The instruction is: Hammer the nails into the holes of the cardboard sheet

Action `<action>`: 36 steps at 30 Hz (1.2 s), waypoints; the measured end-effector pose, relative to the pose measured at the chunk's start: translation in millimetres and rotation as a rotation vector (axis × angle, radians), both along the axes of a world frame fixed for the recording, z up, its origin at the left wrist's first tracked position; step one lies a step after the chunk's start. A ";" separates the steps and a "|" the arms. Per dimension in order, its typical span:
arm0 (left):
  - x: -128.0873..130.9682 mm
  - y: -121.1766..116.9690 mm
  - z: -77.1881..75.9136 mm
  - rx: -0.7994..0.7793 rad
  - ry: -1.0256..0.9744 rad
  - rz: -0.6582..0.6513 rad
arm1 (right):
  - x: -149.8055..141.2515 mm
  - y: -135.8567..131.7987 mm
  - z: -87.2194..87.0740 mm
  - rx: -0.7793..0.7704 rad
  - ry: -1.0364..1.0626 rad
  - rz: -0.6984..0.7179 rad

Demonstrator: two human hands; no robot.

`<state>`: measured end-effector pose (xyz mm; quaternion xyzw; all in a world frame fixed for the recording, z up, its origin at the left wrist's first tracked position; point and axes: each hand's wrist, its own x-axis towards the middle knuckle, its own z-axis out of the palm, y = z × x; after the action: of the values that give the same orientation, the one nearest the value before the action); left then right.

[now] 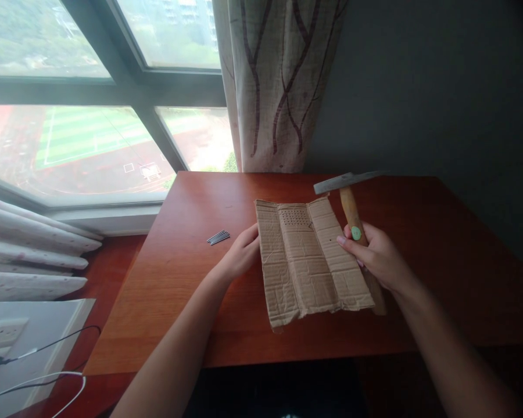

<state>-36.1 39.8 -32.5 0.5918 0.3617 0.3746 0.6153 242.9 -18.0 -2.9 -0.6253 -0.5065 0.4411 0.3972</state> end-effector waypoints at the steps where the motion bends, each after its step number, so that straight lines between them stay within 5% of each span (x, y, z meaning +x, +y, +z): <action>1: 0.7 -0.3 0.5 -0.013 -0.011 0.009 | 0.4 0.1 0.4 -0.006 0.005 0.003; 8: 2.9 0.4 1.4 -0.180 -0.154 0.128 | -0.1 -2.1 2.9 -0.005 0.003 0.023; 14: -1.1 -0.6 3.9 -0.325 -0.284 0.065 | -3.4 -0.6 2.8 0.003 0.016 0.024; 36: -2.3 -3.6 7.8 -0.307 -0.243 0.256 | -11.0 4.0 3.5 -0.027 0.140 0.057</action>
<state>-38.3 36.2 -24.7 0.3909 0.4099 0.4586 0.6847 232.0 -14.0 0.6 -0.5835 -0.4891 0.5017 0.4108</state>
